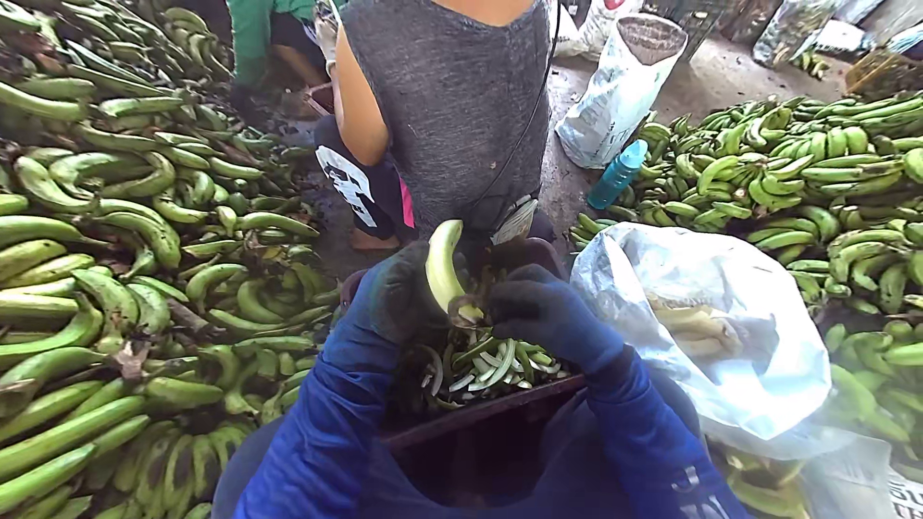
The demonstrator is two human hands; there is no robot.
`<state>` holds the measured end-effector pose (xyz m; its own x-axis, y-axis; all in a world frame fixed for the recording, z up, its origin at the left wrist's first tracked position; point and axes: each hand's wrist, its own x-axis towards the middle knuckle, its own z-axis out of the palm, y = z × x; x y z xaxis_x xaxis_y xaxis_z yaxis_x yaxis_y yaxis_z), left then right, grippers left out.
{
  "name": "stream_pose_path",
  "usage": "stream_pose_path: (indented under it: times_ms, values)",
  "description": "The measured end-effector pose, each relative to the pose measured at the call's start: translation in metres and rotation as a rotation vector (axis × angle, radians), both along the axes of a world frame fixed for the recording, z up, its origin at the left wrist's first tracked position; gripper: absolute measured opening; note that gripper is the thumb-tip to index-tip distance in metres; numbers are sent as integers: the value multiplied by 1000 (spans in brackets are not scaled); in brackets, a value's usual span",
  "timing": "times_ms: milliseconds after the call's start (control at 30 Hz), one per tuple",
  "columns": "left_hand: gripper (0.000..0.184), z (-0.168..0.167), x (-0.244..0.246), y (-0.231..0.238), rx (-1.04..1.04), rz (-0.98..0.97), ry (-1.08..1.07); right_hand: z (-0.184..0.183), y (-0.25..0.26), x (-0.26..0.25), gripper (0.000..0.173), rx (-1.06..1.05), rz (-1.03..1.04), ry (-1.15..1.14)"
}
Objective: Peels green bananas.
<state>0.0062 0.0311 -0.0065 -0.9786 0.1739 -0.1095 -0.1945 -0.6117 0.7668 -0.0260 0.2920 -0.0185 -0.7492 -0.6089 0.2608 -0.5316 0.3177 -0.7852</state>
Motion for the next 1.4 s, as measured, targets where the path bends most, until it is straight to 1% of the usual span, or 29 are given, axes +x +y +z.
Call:
stream_pose_path:
  times_ms: [133,200,267,400,467,533,600,700,733,800,900,1033,1100,1133,1200,1233,1267,1333,1400]
  values:
    - [41,3,-1,-3,113,18,-46,4,4,0,42,0,1,-13]
    - [41,3,-1,-2,125,17,-39,3,4,0,43,6,-18,18]
    - [40,1,0,2,81,-13,3,2,1,2,42,-11,-29,46]
    - [40,-1,5,8,-131,-82,95,-1,-7,4,42,-59,-20,91]
    - [40,2,5,9,-134,-97,111,-3,-9,3,44,-64,-65,93]
    - [40,5,5,13,-134,-94,132,-7,-12,-1,46,-74,-157,72]
    - [40,6,5,15,-153,-110,144,-9,-15,-7,46,-69,-283,1]
    - [43,-5,3,11,-193,-154,136,-11,-10,-25,46,-39,-433,-261]
    - [43,-6,3,9,-181,-167,141,-15,-6,-33,46,-30,-467,-324]
    - [44,-6,3,6,-79,-237,190,-23,1,-42,43,-39,-504,-361]
    - [44,-2,3,5,69,-280,206,-19,5,-39,40,-109,-494,-331]
    - [44,-6,6,4,177,-239,147,-9,4,-20,43,-96,-502,-262]
    - [47,-6,7,8,206,-167,86,-9,0,-12,46,-132,-499,-142]
    - [51,-4,7,12,209,-114,35,-11,-3,-10,47,-142,-488,-45]
    - [64,-2,4,18,211,-108,-53,-17,-11,-8,46,-140,-458,154]
    - [62,-2,3,21,213,-123,-84,-20,-15,-8,45,-95,-454,199]
    - [57,-3,3,22,213,-128,-112,-22,-18,-9,45,-30,-469,195]
    - [54,-7,3,25,178,-116,-147,-28,-19,-18,44,62,-541,77]
    - [53,-8,2,26,163,-107,-142,-31,-12,-33,48,35,-631,-55]
